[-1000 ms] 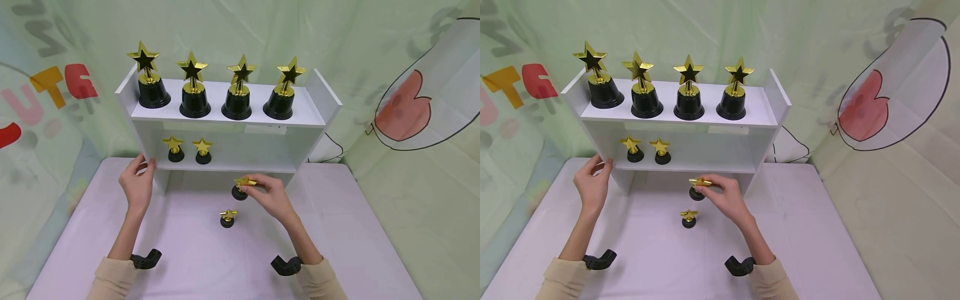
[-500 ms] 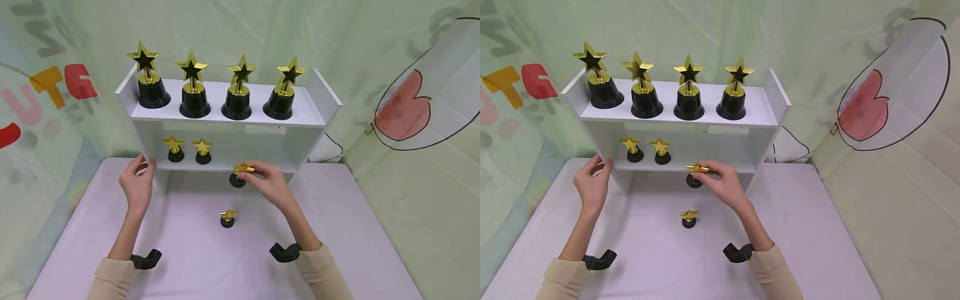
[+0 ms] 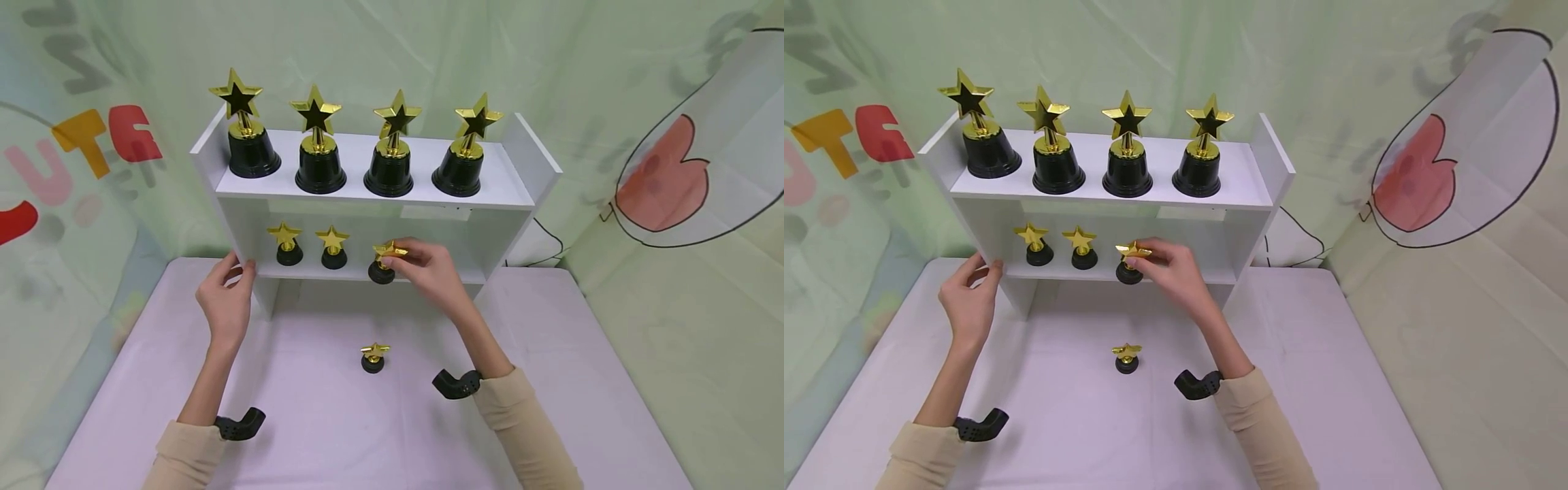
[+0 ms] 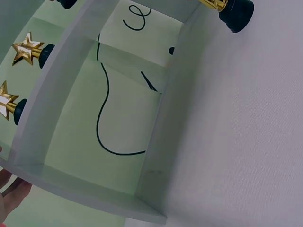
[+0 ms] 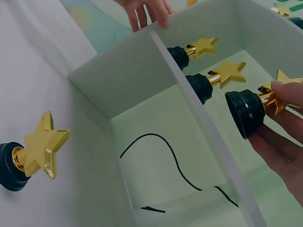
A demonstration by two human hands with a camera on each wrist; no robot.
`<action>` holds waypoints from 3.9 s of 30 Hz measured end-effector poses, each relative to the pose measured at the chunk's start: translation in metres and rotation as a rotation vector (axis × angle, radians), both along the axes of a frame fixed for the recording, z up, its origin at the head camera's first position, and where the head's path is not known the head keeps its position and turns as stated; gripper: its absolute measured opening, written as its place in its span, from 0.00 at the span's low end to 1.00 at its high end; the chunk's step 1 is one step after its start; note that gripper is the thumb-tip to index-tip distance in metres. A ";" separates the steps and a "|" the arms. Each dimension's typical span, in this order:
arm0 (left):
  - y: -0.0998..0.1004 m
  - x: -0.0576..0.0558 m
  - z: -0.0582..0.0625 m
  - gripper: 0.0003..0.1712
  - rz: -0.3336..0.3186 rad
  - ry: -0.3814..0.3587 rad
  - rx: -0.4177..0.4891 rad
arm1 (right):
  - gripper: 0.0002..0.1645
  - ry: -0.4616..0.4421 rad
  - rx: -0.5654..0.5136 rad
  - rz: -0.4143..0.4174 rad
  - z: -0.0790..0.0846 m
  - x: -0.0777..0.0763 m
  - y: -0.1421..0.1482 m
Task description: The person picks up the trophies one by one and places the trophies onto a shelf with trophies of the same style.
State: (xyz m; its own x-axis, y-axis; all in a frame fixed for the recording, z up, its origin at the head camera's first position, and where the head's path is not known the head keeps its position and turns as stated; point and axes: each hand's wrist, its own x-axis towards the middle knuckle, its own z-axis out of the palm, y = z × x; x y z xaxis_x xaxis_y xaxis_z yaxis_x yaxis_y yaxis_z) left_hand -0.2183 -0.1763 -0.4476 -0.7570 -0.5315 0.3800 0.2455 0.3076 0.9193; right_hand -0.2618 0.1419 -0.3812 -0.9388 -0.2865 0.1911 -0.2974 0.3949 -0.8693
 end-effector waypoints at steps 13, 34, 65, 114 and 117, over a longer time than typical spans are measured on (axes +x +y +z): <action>0.001 0.001 -0.001 0.17 -0.017 -0.004 -0.001 | 0.18 -0.001 0.029 0.039 -0.006 -0.029 -0.003; -0.001 0.001 -0.001 0.18 -0.017 0.008 -0.025 | 0.24 -0.023 0.093 -0.004 -0.002 -0.033 -0.016; -0.001 0.001 -0.004 0.17 -0.004 -0.001 -0.025 | 0.21 0.098 -0.013 -0.001 -0.020 -0.015 0.034; 0.001 0.001 0.000 0.16 -0.014 0.000 -0.009 | 0.19 0.096 0.057 0.097 -0.080 0.064 0.041; 0.001 0.001 0.000 0.16 -0.014 -0.001 -0.014 | 0.20 0.092 0.065 0.124 -0.092 0.067 0.037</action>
State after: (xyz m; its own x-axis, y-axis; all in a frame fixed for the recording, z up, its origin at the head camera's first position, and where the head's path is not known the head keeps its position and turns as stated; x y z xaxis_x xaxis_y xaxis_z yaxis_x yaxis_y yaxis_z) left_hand -0.2169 -0.1752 -0.4474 -0.7645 -0.5157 0.3868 0.2488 0.3174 0.9151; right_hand -0.1953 0.1785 -0.4727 -0.8749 -0.4136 0.2520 -0.4246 0.4048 -0.8099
